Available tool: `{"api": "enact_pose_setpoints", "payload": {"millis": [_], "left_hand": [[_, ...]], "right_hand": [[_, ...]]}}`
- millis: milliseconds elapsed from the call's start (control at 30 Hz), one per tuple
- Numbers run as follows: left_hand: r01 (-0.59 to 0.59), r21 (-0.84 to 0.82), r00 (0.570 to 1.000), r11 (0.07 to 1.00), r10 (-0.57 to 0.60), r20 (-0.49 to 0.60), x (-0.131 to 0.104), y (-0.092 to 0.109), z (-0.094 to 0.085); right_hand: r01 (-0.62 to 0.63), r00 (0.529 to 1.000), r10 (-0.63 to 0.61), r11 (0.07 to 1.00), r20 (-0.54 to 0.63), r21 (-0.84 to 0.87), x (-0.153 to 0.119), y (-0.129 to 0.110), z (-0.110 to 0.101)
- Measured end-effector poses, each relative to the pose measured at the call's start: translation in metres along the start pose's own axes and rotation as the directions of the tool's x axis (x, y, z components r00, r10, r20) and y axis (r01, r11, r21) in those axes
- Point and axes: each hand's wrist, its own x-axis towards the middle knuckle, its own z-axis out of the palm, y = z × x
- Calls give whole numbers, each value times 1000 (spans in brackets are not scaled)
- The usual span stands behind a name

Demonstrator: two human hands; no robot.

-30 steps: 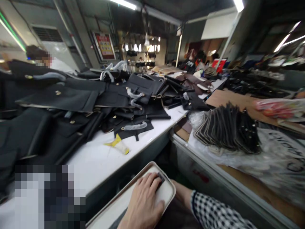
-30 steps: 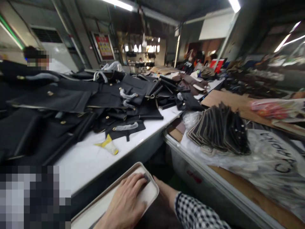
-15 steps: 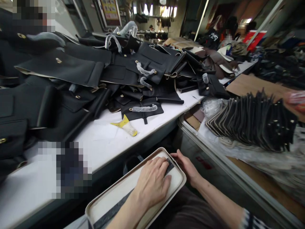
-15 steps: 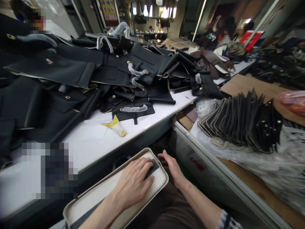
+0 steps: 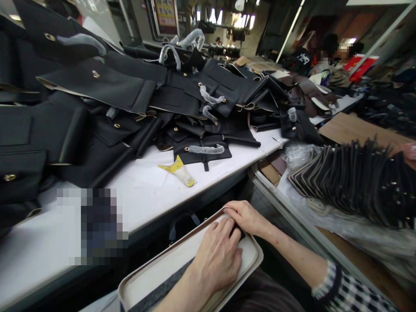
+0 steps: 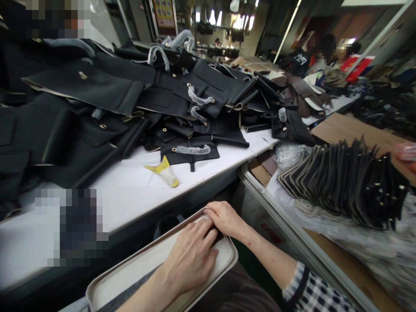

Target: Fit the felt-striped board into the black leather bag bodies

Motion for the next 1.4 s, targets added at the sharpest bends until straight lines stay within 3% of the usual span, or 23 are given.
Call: {"api": "enact_pose_setpoints", "payload": {"millis": [333, 467, 633, 867, 1133, 1400], "left_hand": [[-36, 37, 999, 999, 34, 34, 1, 1, 0], [0, -34, 1000, 999, 1, 16, -7, -1, 3], [-11, -112, 1000, 994, 14, 23, -19, -8, 8], [-49, -36, 997, 998, 51, 54, -18, -11, 13], [-21, -9, 998, 1000, 21, 60, -17, -13, 21], [-5, -44, 997, 999, 8, 74, -2, -7, 2]], "right_hand": [[-161, 986, 156, 982, 60, 100, 4, 15, 7], [-191, 980, 199, 947, -8, 260, -32, 10, 7], [-282, 916, 375, 858, -146, 430, -87, 14, 23], [-221, 854, 369, 896, -367, 385, -104, 15, 41], [-188, 866, 348, 893, -360, 410, -106, 8, 42], [-158, 873, 314, 906, -372, 394, -103, 4, 38]]}}
